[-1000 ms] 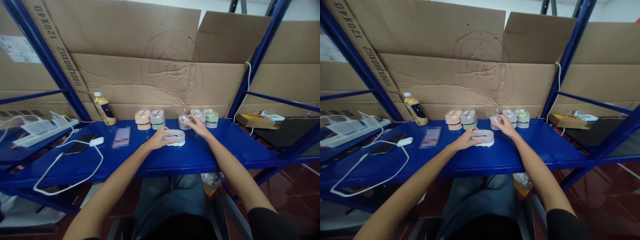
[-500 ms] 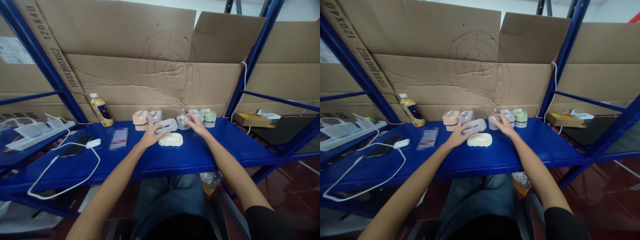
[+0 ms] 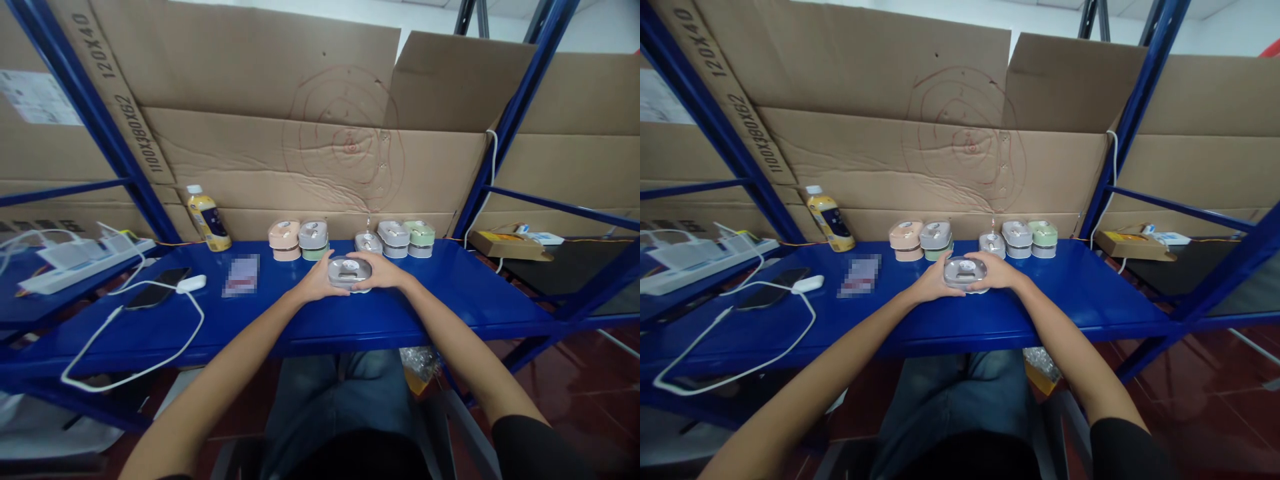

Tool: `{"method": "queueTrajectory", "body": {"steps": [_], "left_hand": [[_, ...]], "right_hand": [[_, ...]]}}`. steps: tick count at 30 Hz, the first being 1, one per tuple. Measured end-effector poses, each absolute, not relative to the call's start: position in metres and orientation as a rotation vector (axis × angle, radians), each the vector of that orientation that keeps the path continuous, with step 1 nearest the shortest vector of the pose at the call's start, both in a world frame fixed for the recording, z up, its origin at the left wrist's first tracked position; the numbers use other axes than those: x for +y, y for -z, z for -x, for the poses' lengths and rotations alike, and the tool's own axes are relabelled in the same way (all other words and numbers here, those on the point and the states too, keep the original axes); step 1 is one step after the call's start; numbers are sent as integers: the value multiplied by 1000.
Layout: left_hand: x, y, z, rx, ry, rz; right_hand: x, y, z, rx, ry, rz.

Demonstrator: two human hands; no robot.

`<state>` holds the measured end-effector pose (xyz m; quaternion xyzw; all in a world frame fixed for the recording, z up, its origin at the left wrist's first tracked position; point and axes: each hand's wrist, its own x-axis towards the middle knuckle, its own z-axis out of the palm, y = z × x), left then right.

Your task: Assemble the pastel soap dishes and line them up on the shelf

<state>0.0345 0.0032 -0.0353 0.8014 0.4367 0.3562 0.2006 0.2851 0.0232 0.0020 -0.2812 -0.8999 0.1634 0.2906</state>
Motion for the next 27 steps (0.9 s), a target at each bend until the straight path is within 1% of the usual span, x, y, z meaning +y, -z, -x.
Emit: {"method": "queueTrajectory", "body": {"steps": [8,15,20,27], "left_hand": [[3,33,-33,1196,-1002,-2153],[0,26,-34,1324,-906,-2223],[2,24,-30,1291,-911,-2256],[2,22,-21,1156,-949,-2239]], "right_hand": [[22,-2,-279,-2481,-325,756],[25,-9,-275,-2583,-234,734],[30,-10,-273,-2596,-283,686],[39,-4,-274,-2576,-360,724]]}}
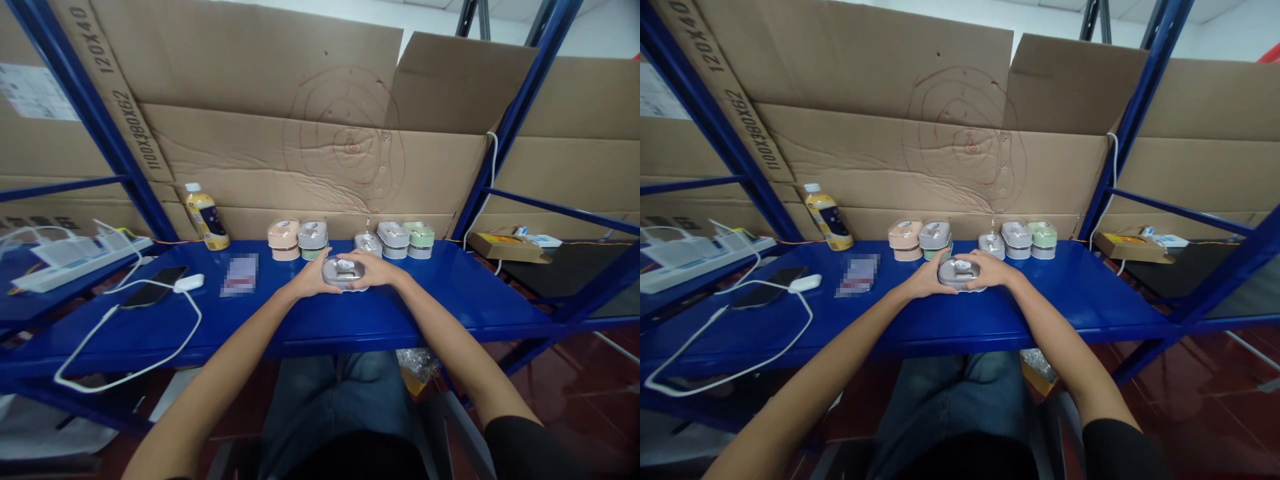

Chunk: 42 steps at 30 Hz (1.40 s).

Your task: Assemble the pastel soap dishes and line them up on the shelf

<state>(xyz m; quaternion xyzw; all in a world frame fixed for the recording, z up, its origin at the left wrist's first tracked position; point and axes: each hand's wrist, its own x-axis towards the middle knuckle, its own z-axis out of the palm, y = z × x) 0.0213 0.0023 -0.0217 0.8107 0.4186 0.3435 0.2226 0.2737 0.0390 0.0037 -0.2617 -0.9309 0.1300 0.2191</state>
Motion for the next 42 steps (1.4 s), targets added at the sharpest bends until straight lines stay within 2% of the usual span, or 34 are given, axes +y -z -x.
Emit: {"method": "queueTrajectory", "body": {"steps": [4,10,25,33,42], "left_hand": [[1,21,-21,1161,-937,-2219],[4,24,-20,1140,-948,-2194],[6,24,-18,1140,-985,-2131],[8,23,-15,1176,-832,-2266],[15,29,-9,1135,-906,-2152]], "right_hand": [[39,-1,-273,-2568,-340,798],[32,-1,-274,-2568,-304,677],[34,6,-279,-2494,-425,747],[34,8,-274,-2533,-419,819],[25,0,-288,-2524,-442,804]]}}
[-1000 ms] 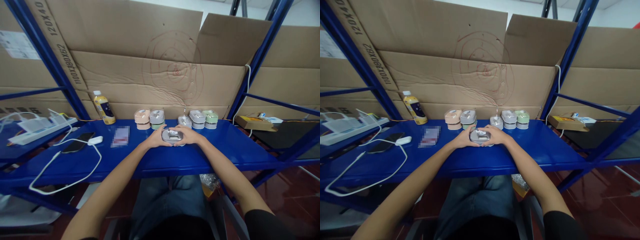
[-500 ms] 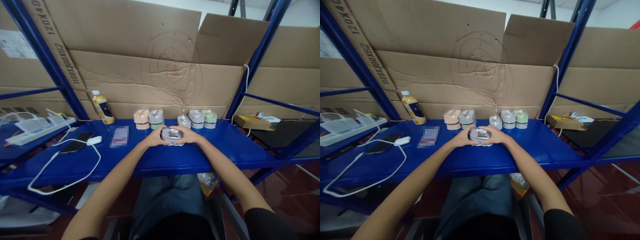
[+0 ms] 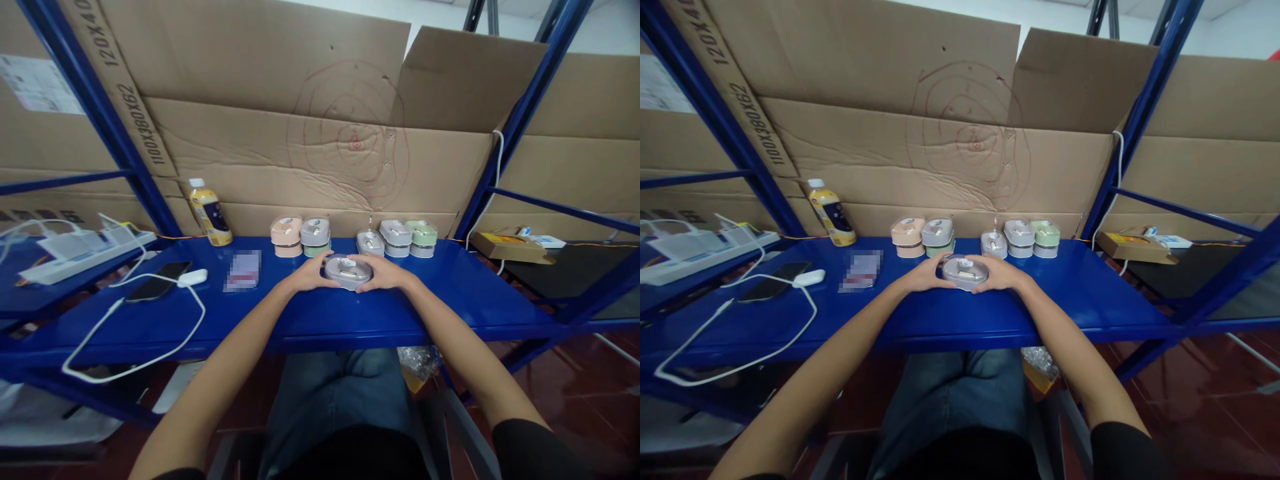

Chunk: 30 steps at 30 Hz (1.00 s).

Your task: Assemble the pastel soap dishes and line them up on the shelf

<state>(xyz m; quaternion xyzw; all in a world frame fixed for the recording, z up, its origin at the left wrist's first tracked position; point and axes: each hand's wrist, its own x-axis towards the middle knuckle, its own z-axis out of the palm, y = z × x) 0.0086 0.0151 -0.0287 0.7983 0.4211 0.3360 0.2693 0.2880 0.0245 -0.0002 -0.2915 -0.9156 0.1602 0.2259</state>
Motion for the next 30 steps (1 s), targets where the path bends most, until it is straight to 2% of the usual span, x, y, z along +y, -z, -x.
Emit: {"method": "queueTrajectory", "body": {"steps": [5,9,12,17,20,25,30], "left_hand": [[20,29,-9,1156,-1153,-2124],[21,24,-11,1253,-1354,-2166],[19,22,-11,1315,-1391,-2232],[12,15,-11,1470,-1379,-2434],[12,1,-15,1695,-1295,-2568],[30,-18,-32,2100,-877,-2722],[53,-14,-44,2365,-617,-2676]], "right_hand": [[23,-11,-295,-2355,-294,880],[36,-22,-297,-1996,-51,1136],[56,-26,-287,-1805,90,1320],[83,-18,-259,-1773,100,1473],[85,-11,-247,-1779,176,1545],[75,-8,-243,-1798,479,1692],[64,-11,-250,-1832,602,1600]]}}
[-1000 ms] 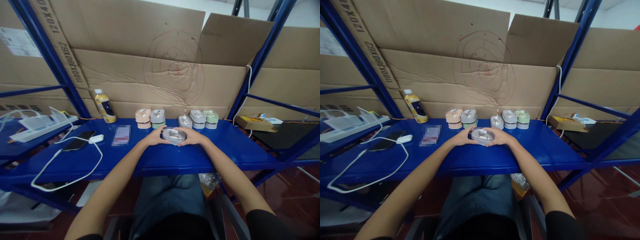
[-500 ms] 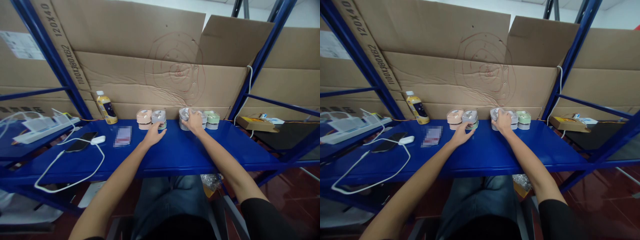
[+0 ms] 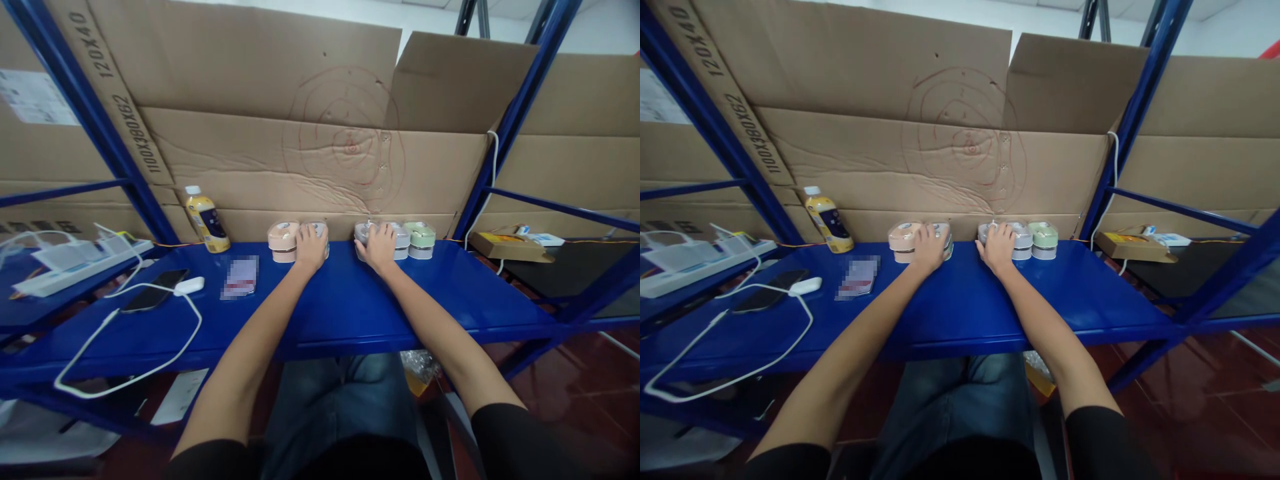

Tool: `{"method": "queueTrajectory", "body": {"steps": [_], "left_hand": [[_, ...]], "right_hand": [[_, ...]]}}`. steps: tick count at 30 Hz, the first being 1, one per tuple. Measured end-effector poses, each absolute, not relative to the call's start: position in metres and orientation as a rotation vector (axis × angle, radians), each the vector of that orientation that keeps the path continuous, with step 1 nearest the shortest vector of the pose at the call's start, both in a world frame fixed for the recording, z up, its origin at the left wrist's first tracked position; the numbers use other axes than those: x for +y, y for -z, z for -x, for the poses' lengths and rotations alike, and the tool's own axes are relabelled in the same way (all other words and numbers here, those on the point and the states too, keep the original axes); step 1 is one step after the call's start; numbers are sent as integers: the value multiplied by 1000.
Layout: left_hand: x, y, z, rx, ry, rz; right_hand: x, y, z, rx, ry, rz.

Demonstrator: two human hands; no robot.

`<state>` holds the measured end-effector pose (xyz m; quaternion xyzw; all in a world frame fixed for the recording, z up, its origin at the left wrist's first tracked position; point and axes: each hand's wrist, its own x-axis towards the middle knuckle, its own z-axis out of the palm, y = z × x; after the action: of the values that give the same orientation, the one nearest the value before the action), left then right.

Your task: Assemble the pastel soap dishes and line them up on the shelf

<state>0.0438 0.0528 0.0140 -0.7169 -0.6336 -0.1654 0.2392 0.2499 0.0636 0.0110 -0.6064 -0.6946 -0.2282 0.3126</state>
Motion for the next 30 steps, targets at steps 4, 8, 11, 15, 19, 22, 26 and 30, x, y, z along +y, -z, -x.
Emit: {"method": "queueTrajectory", "body": {"steps": [4,8,11,15,19,22,26,30], "left_hand": [[58,-7,-46,-1751,415,1943],[55,-5,-49,-1738,419,1962],[49,-9,-51,-1682,492,1982],[38,-19,-50,-1615,609,2008],[14,-25,-38,-1371,775,2161],[-12,-17,-27,-997,864,2425],[-41,1,-21,-698,837,2651],[-48,13,-20,-758,820,2784]], "right_hand": [[58,-13,-256,-1796,553,1492],[59,-15,-263,-1683,474,1398],[59,-20,-271,-1595,423,1314],[55,-29,-286,-1485,349,1226],[45,-34,-294,-1519,119,1042],[35,-32,-295,-1787,-205,808],[23,-23,-290,-2310,-510,608],[18,-13,-280,-2497,-440,751]]}}
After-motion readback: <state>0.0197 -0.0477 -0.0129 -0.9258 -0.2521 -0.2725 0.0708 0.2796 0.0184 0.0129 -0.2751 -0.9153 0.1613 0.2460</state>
